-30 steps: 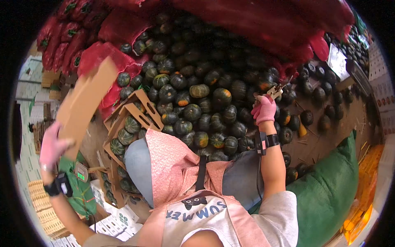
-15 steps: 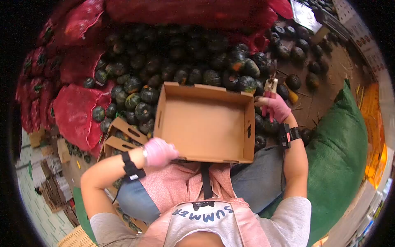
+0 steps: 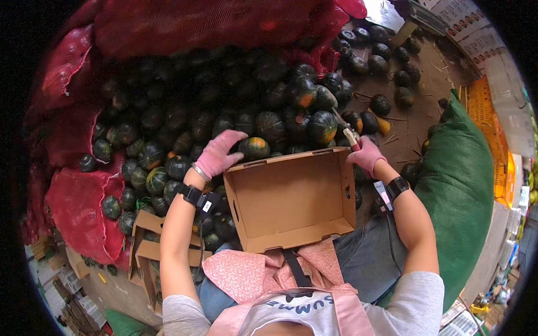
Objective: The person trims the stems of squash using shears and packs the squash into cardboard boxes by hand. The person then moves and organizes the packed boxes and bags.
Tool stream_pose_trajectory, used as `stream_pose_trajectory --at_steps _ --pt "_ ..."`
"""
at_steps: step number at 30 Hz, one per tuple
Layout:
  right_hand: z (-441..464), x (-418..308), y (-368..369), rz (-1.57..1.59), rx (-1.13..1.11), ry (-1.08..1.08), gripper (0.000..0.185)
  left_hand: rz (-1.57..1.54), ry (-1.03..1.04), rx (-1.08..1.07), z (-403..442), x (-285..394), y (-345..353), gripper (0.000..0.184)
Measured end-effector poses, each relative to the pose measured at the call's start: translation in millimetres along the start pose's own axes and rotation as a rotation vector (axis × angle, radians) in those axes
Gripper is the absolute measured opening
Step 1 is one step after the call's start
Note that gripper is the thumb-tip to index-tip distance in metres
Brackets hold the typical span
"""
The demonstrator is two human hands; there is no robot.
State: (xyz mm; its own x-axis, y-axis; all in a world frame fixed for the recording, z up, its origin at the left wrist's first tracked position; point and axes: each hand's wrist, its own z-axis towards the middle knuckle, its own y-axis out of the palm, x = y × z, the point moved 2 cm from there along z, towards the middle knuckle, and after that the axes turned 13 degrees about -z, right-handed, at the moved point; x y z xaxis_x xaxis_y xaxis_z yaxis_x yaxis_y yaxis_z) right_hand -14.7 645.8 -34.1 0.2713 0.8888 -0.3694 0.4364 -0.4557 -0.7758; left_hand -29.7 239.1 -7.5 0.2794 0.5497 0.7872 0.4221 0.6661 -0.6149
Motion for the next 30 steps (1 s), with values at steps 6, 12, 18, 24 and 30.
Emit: stream_pose_trajectory --at_steps 6,12,18,24,30 --pt "-31.0 -56.9 -35.3 0.108 -0.404 0.147 0.044 -0.116 -0.164 -0.274 6.7 -36.0 25.9 0.069" --pt "-35.6 -63.2 -47.6 0.169 -0.299 0.133 0.041 0.184 -0.185 -0.478 27.4 -21.2 30.9 0.085" --pt "-45.8 -74.6 -46.9 0.125 -0.171 0.139 0.041 0.252 -0.241 -0.308 26.6 -22.0 52.5 0.076" --pt "-45.5 -62.1 -42.5 0.119 -0.191 0.004 0.039 -0.651 -0.250 0.151 9.0 -11.2 3.4 0.060" --pt "-74.0 -112.6 -40.4 -0.375 0.577 -0.316 0.048 -2.161 -0.116 0.096 -9.4 37.2 -3.2 0.056"
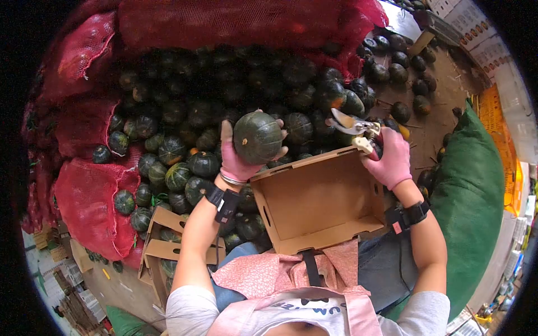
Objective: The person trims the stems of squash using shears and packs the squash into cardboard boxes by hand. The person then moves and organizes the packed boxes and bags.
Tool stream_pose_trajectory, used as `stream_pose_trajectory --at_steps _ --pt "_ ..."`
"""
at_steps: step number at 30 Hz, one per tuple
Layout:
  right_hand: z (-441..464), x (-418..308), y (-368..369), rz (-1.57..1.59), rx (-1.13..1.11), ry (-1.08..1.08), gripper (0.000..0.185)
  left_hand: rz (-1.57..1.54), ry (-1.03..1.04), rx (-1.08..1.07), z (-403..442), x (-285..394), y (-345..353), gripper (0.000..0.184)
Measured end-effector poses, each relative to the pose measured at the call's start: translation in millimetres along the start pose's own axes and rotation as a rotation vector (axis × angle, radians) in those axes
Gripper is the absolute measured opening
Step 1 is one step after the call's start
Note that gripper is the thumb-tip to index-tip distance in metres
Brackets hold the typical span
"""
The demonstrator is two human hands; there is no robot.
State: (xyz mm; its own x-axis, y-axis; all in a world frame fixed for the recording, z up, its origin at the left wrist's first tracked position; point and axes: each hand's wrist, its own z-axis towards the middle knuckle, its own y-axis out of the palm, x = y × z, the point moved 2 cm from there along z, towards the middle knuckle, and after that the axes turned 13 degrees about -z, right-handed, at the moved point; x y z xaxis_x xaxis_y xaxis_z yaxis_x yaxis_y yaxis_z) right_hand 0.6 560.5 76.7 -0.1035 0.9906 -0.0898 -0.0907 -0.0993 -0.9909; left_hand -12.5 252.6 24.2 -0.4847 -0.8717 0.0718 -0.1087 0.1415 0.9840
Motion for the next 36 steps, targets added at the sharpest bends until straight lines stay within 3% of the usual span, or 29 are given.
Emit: stream_pose_trajectory --at_steps 2,6,10,16,20,23,26,27,29,31,32,34,36 --pt "-3.4 -30.0 -19.9 0.030 0.265 -0.180 0.049 -0.050 -0.009 0.101 1.2 -10.1 3.7 0.059" --pt "-10.7 -66.7 -45.3 -0.082 0.278 -0.322 0.054 0.165 -0.007 0.091 1.0 -31.9 23.8 0.052" --pt "-9.5 -73.7 -55.6 -0.203 0.236 -0.336 0.052 0.235 0.027 0.098 -2.5 -40.7 21.6 0.049" --pt "-15.3 -60.9 -46.9 -0.252 0.097 -0.320 0.049 -0.056 -0.112 0.076 -30.2 -41.0 30.3 0.055" --pt "-21.9 -50.3 -40.6 -0.151 0.116 -0.358 0.035 0.123 -0.130 0.020 -47.2 -41.2 46.9 0.061" --pt "-33.2 -38.6 -17.0 0.097 -0.041 -0.285 0.018 0.376 -0.052 -0.031 -49.2 -50.1 47.2 0.068" --pt "-35.9 -41.1 -7.7 0.339 -0.306 -0.130 0.018 -0.196 -0.214 -0.075 -44.0 -71.1 21.9 0.081" --pt "-35.7 -38.3 -2.6 0.383 -0.285 -0.092 0.019 -0.174 -0.173 0.042 -40.0 -82.4 20.2 0.086" --pt "-32.5 -22.1 10.8 0.469 -0.248 -0.010 0.021 -0.008 -0.247 0.089 -35.0 -83.3 -0.9 0.084" --pt "-16.1 17.2 24.6 0.480 -0.205 0.272 0.024 0.280 -0.264 0.096 -32.6 -83.8 -9.1 0.081" --pt "-6.9 43.7 37.5 0.552 -0.280 0.432 0.030 0.742 -0.243 0.026 -31.2 -83.1 -24.6 0.082" --pt "-5.8 68.0 63.6 0.772 -0.252 0.474 0.032 1.576 -0.202 -0.139 -42.5 -84.4 -25.1 0.078" --pt "-11.7 76.1 85.3 0.800 -0.460 0.421 0.033 2.145 -0.299 -0.233 -49.8 -90.3 -10.2 0.072"
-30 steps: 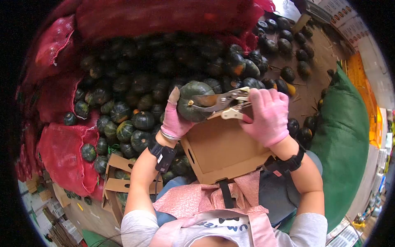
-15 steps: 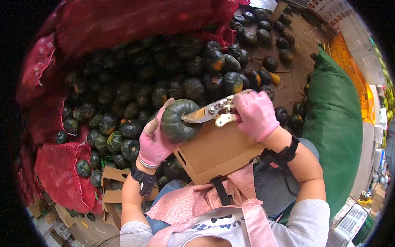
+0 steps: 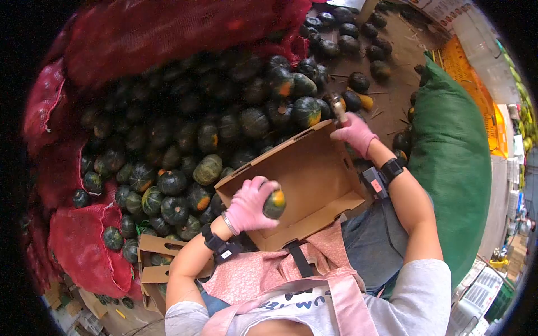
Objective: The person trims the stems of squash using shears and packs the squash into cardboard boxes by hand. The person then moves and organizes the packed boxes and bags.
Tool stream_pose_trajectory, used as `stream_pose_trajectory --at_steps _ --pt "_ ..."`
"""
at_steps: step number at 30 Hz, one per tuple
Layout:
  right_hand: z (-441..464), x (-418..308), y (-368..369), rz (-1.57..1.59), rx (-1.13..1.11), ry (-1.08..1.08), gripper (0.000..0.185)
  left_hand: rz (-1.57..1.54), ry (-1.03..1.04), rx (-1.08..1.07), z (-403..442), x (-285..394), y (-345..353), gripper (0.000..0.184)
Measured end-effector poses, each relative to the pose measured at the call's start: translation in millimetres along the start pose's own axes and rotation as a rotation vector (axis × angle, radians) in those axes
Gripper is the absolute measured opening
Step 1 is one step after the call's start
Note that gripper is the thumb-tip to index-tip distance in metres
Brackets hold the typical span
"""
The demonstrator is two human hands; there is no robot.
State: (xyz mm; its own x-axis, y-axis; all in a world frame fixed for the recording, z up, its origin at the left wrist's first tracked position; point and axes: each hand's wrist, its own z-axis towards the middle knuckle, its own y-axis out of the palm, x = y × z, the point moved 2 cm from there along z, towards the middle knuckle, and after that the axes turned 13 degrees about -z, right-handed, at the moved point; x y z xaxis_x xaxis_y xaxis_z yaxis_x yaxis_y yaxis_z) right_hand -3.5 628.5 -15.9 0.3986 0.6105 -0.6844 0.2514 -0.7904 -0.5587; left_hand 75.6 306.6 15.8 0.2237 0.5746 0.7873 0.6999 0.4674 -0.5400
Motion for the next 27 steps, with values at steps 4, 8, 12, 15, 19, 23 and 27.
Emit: stream_pose_trajectory --at_steps 4,8,12,15,19,23,27 --pt "-20.1 -18.6 -5.1 0.231 -0.275 0.267 0.025 0.497 -0.039 -0.121 -6.8 -28.2 14.4 0.063" --pt "-0.6 14.1 -17.4 0.616 -0.098 0.454 0.016 0.122 0.136 0.005 19.4 -16.9 -23.3 0.032" --pt "32.4 36.8 -20.6 0.525 -0.124 0.383 0.014 -0.172 0.038 0.465 86.9 -21.8 -78.1 0.033" --pt "28.2 -11.5 -12.1 0.696 -0.006 0.477 0.014 -0.519 -0.218 0.393 128.7 -85.0 -99.3 0.055" --pt "36.7 -16.3 -20.1 0.402 -0.136 0.264 0.016 -0.130 -0.362 0.440 140.3 -99.1 -136.0 0.078" --pt "9.1 -59.1 -37.0 0.103 -0.207 0.266 0.019 0.146 -0.273 0.493 179.4 -102.1 -162.2 0.091" --pt "-5.1 -53.9 -47.0 0.086 -0.128 0.180 0.026 0.197 -0.176 0.493 230.1 -91.2 -168.0 0.093"
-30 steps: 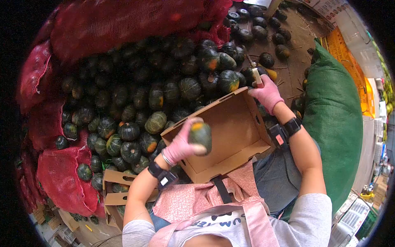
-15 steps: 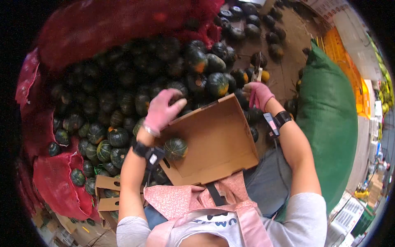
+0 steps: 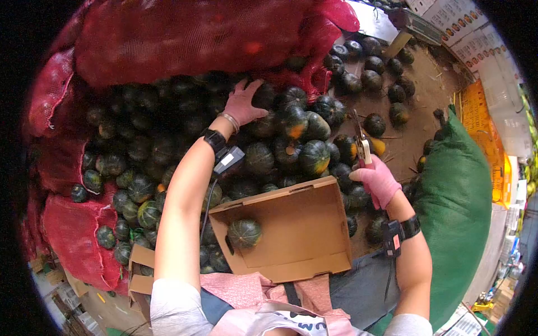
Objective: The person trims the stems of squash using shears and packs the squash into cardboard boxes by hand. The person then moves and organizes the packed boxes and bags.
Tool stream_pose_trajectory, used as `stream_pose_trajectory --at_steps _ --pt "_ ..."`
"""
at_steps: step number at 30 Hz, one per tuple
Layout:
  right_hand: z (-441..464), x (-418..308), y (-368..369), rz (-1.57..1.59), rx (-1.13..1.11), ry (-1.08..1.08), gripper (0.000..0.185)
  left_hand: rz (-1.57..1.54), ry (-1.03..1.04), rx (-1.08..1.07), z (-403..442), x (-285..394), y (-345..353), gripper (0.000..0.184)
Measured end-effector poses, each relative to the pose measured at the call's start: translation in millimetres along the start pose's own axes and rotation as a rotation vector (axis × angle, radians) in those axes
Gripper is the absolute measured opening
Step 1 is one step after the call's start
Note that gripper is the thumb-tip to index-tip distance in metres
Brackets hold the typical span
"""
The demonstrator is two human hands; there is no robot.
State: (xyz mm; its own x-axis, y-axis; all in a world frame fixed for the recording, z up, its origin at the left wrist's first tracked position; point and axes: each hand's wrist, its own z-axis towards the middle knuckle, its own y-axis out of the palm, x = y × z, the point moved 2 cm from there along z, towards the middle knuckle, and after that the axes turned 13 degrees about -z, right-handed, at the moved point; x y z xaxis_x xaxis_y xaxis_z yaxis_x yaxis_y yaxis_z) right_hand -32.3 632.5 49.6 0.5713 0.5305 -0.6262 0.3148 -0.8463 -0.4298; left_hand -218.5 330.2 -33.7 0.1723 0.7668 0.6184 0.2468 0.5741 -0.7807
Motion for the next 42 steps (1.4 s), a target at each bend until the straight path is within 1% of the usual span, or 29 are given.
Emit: stream_pose_trajectory --at_steps 3,6,9,10,13,14,15,17,18,20,22,23,24,25,27,28,29,30,31,33,34,35,37,39,41,42 --pt "-19.8 -2.0 -13.8 0.017 0.022 0.036 0.026 0.046 -0.144 -0.035 12.5 12.6 7.3 0.093" --pt "-27.4 -2.9 -19.7 0.041 0.071 0.010 0.029 0.008 -0.135 0.073 11.7 6.0 13.7 0.091" --pt "-27.0 4.9 -23.6 0.033 0.079 -0.036 0.029 -0.066 -0.201 0.010 4.1 7.8 7.0 0.091" --pt "-26.0 7.5 -24.6 0.024 0.077 -0.052 0.028 0.010 -0.142 -0.004 -1.0 12.0 4.0 0.088" --pt "-25.8 13.5 -28.2 0.077 0.054 -0.037 0.026 -0.959 0.064 0.105 -18.5 -11.0 9.4 0.083" --pt "-22.9 18.4 -28.1 0.133 0.042 -0.038 0.026 -1.519 -0.071 -0.047 -36.7 6.7 1.8 0.080" --pt "-22.6 16.9 -29.0 0.096 0.000 -0.014 0.027 -1.831 -0.119 -0.254 -52.1 12.5 -0.8 0.080" --pt "-22.1 11.1 -25.3 0.132 0.011 -0.025 0.028 -2.437 -0.216 -0.707 -78.4 20.3 -5.6 0.082" --pt "-21.0 7.7 -22.4 0.092 0.037 -0.046 0.028 -2.450 -0.197 -0.728 -86.9 21.4 -4.3 0.088" --pt "-20.9 2.0 -15.6 0.011 0.090 -0.078 0.029 -2.387 -0.229 -0.621 -105.4 33.3 -2.8 0.088" --pt "-19.6 3.2 -10.2 -0.020 0.107 -0.132 0.033 -2.272 -0.224 -0.536 -130.6 48.7 -7.0 0.087" --pt "-19.0 3.3 -7.9 -0.037 0.115 -0.159 0.036 -2.116 -0.230 -0.594 -143.4 54.9 -6.7 0.084" --pt "-23.0 -1.7 -7.8 -0.050 0.086 -0.084 0.039 -1.760 -0.012 -0.605 -160.6 52.3 1.5 0.081" --pt "-20.4 0.2 -7.2 -0.072 0.112 -0.109 0.039 -1.392 0.183 -0.600 -177.6 50.4 10.7 0.078" --pt "-13.9 5.8 -3.6 -0.112 0.159 -0.158 0.041 -0.750 0.611 -0.647 -201.3 89.0 1.8 0.069" --pt "-19.9 -4.3 -1.8 -0.102 0.126 -0.043 0.042 -0.412 0.682 -0.710 -213.2 103.8 4.9 0.065" --pt "-13.8 2.3 0.4 -0.132 0.161 -0.129 0.042 -0.070 0.740 -0.760 -222.5 113.2 11.7 0.062" --pt "-17.3 -2.7 3.7 -0.143 0.160 -0.114 0.043 0.070 0.830 -0.730 -225.7 115.0 21.2 0.060" --pt "-20.6 -8.5 5.5 -0.158 0.162 -0.102 0.043 0.066 0.832 -0.745 -224.2 113.4 26.0 0.056" --pt "-22.8 -9.9 4.4 -0.284 0.206 -0.174 0.045 -0.078 0.876 -0.527 -218.9 109.0 18.7 0.053" --pt "-25.0 -9.6 3.1 -0.347 0.228 -0.208 0.046 -0.120 0.850 -0.432 -216.3 104.6 12.5 0.056" --pt "-28.1 -8.9 2.6 -0.329 0.233 -0.197 0.047 -0.134 0.810 -0.368 -213.3 98.6 1.8 0.061" --pt "-34.2 -9.5 0.9 -0.283 0.250 -0.178 0.048 -0.159 0.699 -0.231 -206.4 81.3 -22.9 0.067" --pt "-35.5 -7.2 -4.4 -0.332 0.282 -0.175 0.047 -0.107 0.495 -0.096 -202.6 55.2 -45.4 0.070" --pt "-34.4 -0.6 -8.6 -0.321 0.289 -0.151 0.047 0.091 0.266 -0.030 -194.7 28.2 -63.6 0.072" --pt "-32.4 3.5 -9.8 -0.305 0.289 -0.158 0.045 0.229 0.177 -0.030 -189.4 14.4 -72.6 0.068"
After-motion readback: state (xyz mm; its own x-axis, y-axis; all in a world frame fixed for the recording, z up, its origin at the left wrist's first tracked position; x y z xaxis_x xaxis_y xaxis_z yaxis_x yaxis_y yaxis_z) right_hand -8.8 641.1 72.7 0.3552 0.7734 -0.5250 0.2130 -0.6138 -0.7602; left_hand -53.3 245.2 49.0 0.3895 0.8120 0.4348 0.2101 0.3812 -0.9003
